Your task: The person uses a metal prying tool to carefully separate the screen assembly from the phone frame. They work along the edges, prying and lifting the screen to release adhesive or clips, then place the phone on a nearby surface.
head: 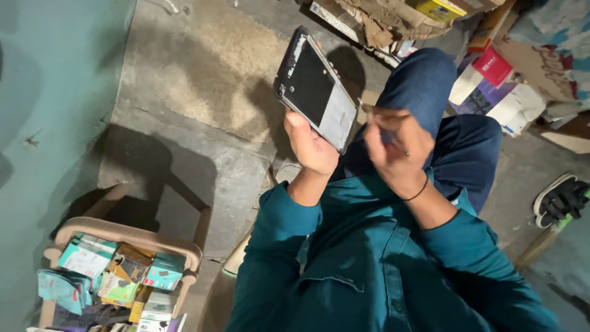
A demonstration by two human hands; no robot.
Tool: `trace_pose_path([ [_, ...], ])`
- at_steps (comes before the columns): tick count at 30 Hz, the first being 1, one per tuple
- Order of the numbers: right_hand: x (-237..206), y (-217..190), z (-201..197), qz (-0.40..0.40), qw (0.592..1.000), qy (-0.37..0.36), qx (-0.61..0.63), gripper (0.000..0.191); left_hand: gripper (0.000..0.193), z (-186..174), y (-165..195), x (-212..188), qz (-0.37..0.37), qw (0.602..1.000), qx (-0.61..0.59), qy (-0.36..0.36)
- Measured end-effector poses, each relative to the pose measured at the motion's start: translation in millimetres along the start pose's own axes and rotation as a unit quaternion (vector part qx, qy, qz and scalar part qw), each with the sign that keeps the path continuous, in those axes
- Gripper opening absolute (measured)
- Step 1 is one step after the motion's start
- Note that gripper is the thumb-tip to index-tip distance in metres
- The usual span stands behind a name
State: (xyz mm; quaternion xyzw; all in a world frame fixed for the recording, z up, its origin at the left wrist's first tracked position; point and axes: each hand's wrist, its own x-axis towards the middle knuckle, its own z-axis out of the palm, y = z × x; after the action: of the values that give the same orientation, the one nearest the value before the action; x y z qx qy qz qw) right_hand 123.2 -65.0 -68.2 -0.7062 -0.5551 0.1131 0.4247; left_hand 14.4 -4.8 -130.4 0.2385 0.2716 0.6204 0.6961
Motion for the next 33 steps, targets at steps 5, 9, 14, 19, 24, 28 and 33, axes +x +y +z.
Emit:
trace_pose_path([
  [5,-10,9,-8,0.100,0.982,0.063,0.145,0.021,0.069,9,8,17,-0.074,0.976,-0.203,-0.029],
  [9,-19,15,-21,0.163,0.967,0.080,0.177,0.021,0.068,27,25,28,-0.107,0.951,-0.286,-0.038],
  [14,-31,22,-39,0.159,0.966,0.087,0.184,0.022,0.061,48,42,25,-0.145,0.929,-0.336,-0.062],
  [19,-40,27,-52,0.137,0.976,0.077,0.148,0.022,0.063,61,60,15,-0.229,0.880,-0.412,-0.051],
  [24,-46,29,-57,0.129,0.980,0.079,0.127,0.021,0.066,71,78,8,-0.286,0.862,-0.418,-0.027],
  [28,-48,31,-57,0.137,0.986,0.086,0.041,0.022,0.071,78,81,3,-0.301,0.863,-0.404,-0.023],
  [33,-46,33,-59,0.118,0.976,0.081,0.163,0.021,0.075,80,76,-6,-0.305,0.863,-0.400,-0.041],
])
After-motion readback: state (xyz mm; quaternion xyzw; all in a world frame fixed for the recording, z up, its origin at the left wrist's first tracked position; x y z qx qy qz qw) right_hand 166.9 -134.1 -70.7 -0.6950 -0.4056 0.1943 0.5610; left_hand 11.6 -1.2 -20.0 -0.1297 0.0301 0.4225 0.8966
